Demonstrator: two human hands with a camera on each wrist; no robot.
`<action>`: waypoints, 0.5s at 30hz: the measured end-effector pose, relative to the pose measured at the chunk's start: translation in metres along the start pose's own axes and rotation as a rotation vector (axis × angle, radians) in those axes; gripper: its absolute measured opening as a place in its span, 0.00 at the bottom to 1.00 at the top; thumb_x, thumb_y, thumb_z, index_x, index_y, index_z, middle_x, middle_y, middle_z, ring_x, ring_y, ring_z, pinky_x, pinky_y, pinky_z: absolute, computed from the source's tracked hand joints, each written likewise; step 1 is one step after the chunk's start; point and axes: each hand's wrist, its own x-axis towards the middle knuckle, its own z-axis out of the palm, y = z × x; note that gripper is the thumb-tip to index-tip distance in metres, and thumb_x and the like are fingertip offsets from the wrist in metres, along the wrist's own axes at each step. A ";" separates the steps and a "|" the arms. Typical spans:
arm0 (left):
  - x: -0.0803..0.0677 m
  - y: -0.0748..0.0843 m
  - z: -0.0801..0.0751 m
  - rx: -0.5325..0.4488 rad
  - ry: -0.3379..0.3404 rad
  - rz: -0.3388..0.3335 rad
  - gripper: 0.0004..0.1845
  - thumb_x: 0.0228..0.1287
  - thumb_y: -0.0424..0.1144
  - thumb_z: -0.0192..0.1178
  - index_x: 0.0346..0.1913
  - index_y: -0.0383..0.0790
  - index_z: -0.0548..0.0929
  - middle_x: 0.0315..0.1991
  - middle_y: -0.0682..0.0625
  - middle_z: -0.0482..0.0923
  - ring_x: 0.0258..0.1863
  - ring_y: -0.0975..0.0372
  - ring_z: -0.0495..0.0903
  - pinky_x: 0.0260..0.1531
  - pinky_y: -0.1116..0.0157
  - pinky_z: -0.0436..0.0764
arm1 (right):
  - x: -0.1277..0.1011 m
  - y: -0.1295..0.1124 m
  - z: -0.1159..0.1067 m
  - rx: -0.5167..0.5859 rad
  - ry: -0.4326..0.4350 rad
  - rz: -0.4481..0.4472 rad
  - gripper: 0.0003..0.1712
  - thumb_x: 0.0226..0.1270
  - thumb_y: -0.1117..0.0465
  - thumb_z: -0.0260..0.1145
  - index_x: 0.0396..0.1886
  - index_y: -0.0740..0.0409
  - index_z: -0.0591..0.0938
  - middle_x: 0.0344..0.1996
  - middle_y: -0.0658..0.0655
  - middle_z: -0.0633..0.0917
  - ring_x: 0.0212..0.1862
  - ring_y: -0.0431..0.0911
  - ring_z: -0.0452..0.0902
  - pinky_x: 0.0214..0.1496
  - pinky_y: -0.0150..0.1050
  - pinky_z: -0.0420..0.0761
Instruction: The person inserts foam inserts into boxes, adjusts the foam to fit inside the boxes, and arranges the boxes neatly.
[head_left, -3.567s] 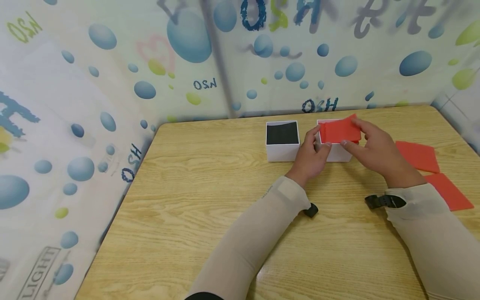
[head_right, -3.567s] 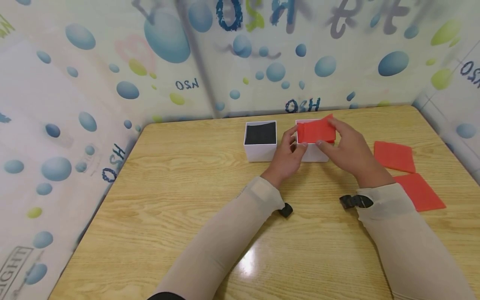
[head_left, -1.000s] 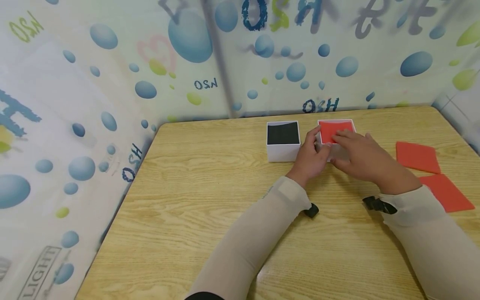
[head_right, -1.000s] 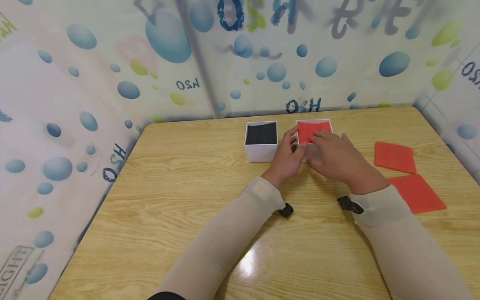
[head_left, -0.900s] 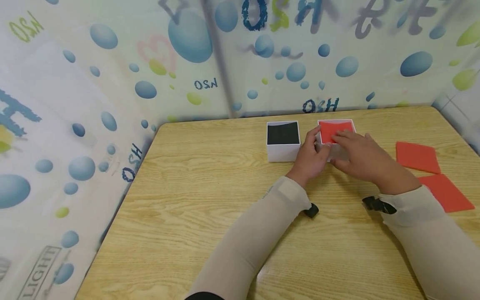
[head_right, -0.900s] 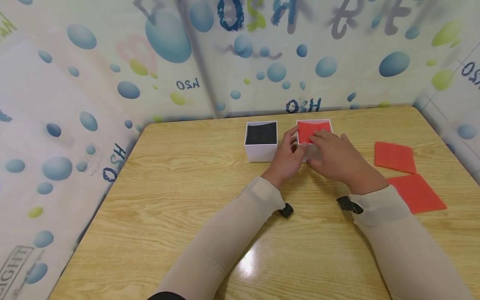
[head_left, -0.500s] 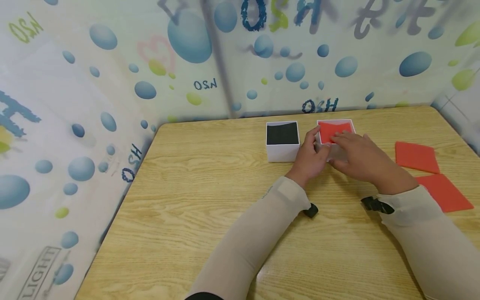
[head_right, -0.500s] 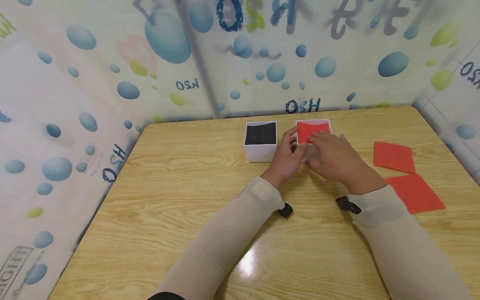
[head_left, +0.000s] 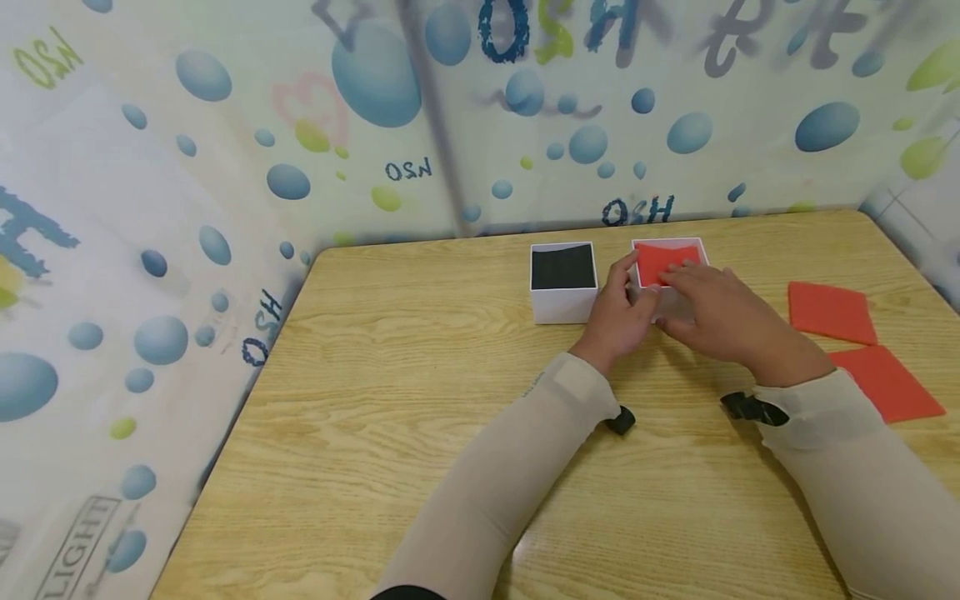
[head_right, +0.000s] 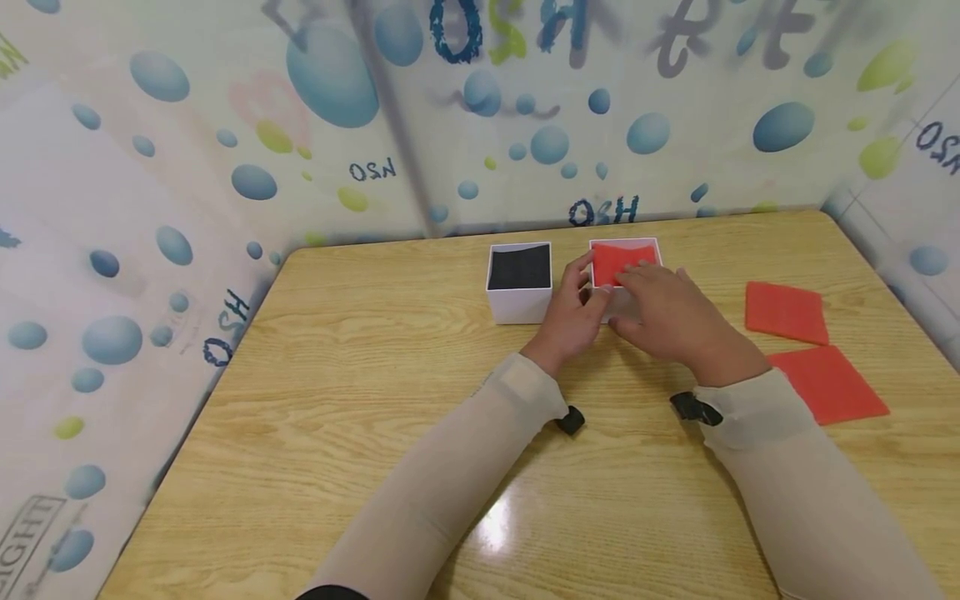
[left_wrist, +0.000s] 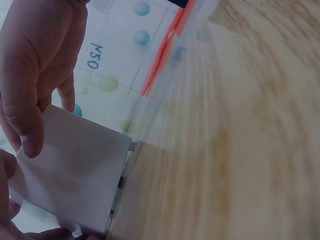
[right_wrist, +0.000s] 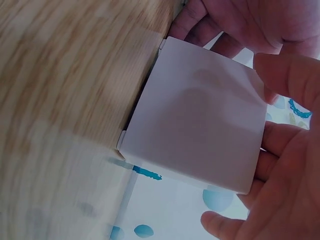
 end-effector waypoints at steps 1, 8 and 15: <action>0.000 0.000 0.000 0.004 0.002 0.000 0.31 0.80 0.55 0.54 0.80 0.72 0.58 0.77 0.53 0.69 0.69 0.58 0.76 0.70 0.56 0.77 | 0.000 0.001 0.000 0.007 0.001 -0.002 0.42 0.69 0.54 0.72 0.75 0.70 0.70 0.74 0.76 0.69 0.78 0.72 0.58 0.73 0.80 0.53; 0.000 0.000 0.000 0.003 0.000 0.012 0.31 0.81 0.54 0.53 0.81 0.69 0.58 0.77 0.53 0.68 0.70 0.59 0.74 0.71 0.57 0.75 | -0.004 0.010 -0.011 0.106 0.036 0.085 0.46 0.71 0.53 0.71 0.78 0.73 0.63 0.75 0.78 0.66 0.75 0.75 0.59 0.73 0.75 0.62; 0.001 0.000 -0.001 -0.033 -0.003 0.011 0.31 0.81 0.53 0.54 0.81 0.70 0.58 0.76 0.54 0.68 0.68 0.61 0.74 0.71 0.56 0.75 | -0.024 0.041 -0.037 0.157 0.015 0.318 0.50 0.78 0.46 0.60 0.76 0.84 0.55 0.69 0.86 0.63 0.68 0.80 0.60 0.66 0.77 0.66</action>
